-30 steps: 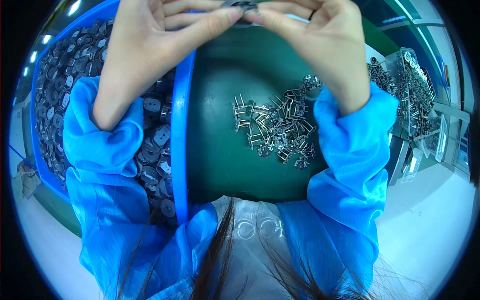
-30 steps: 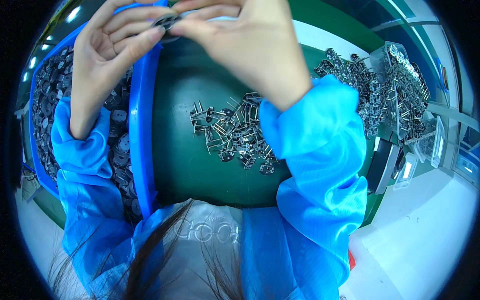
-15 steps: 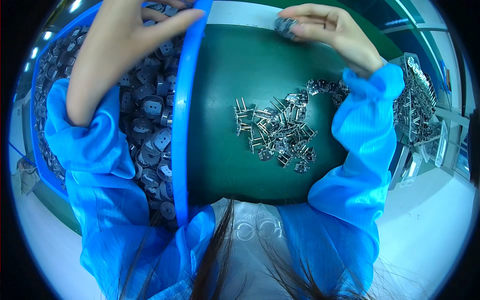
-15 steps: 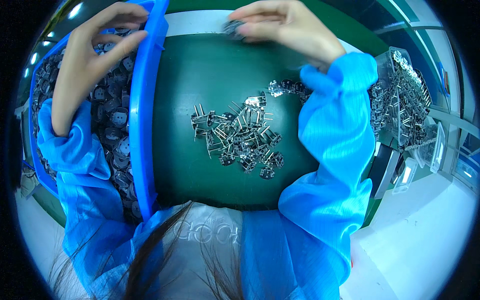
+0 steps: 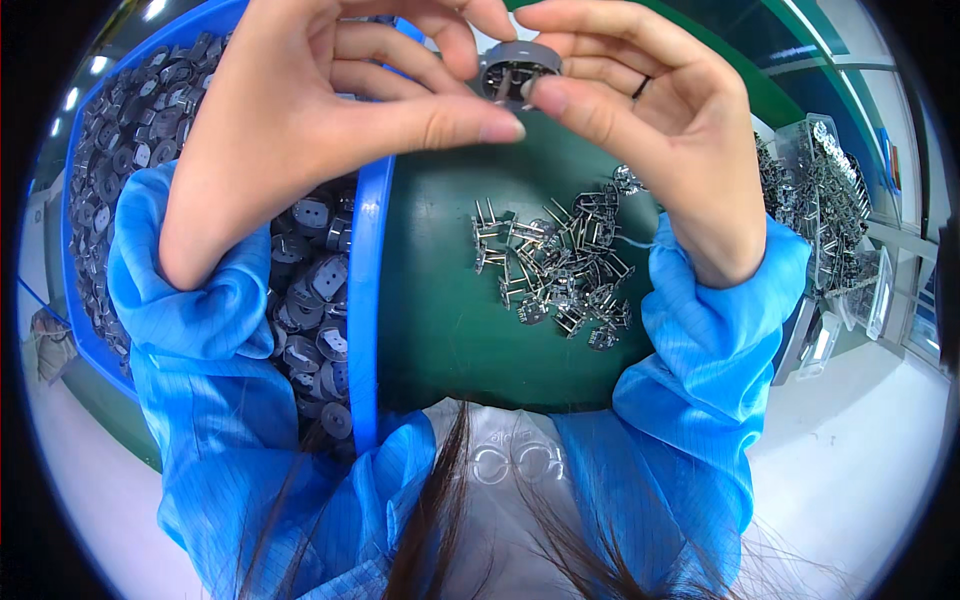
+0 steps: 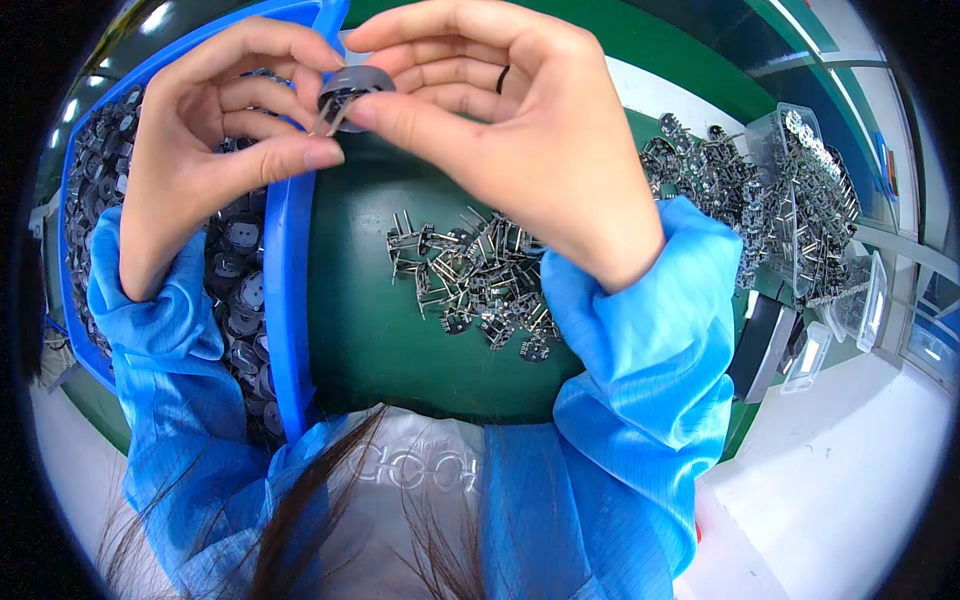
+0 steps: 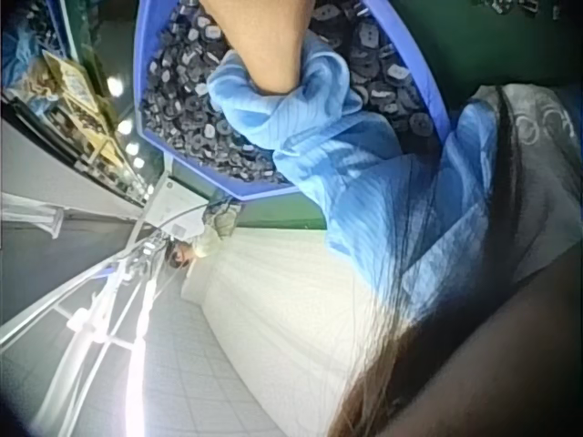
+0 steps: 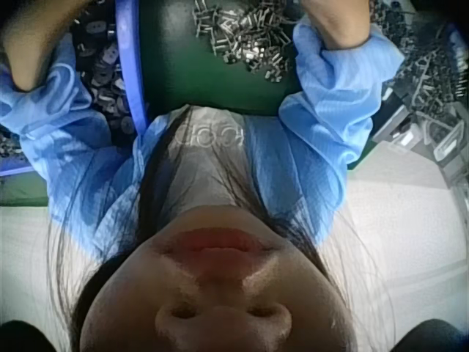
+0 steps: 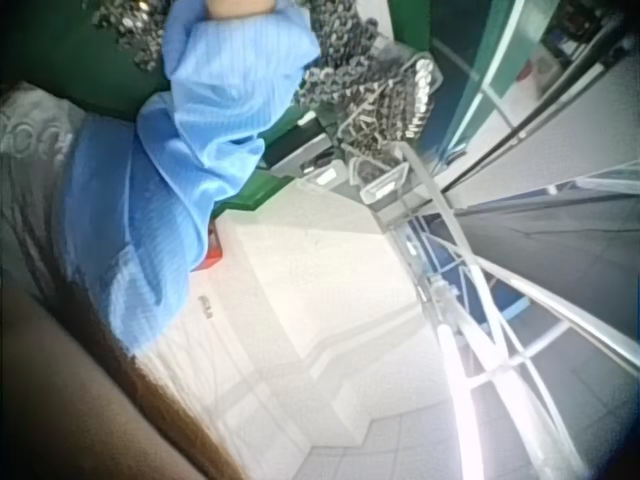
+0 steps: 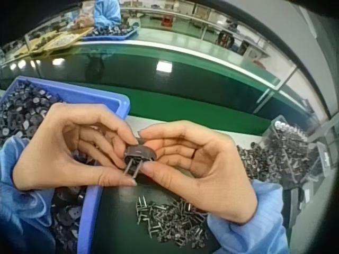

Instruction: Assembling small electrical plug components by inserting metal pins into plastic housings.

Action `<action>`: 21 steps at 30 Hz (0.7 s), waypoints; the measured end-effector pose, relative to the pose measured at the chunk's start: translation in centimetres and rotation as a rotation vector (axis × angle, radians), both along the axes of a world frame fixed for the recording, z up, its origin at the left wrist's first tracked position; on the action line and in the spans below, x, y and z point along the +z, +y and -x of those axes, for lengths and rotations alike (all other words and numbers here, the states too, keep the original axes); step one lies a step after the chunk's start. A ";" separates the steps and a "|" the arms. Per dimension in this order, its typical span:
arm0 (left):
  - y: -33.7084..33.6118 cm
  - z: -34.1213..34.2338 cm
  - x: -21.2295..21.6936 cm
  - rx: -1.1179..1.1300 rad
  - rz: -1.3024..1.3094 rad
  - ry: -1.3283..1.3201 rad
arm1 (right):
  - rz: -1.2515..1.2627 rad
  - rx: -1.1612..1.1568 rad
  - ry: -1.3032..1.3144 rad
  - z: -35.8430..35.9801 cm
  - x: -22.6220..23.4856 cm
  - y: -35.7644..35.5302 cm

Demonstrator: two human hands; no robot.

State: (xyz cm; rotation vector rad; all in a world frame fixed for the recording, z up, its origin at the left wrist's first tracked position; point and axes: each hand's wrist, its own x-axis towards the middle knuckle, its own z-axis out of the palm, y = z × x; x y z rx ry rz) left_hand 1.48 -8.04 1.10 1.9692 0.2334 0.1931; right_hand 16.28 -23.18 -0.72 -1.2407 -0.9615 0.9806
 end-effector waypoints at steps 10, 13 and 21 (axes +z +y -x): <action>-2.3 -0.2 1.7 0.133 -0.150 -0.018 | -0.206 -0.267 -0.264 1.7 -1.1 0.0; -2.7 -1.2 4.0 0.169 -0.033 -0.013 | -0.274 -0.318 -0.479 1.9 -0.5 0.3; -0.6 -0.1 -0.5 -0.038 -0.282 -0.336 | -0.401 -0.429 -0.602 1.8 -0.4 0.3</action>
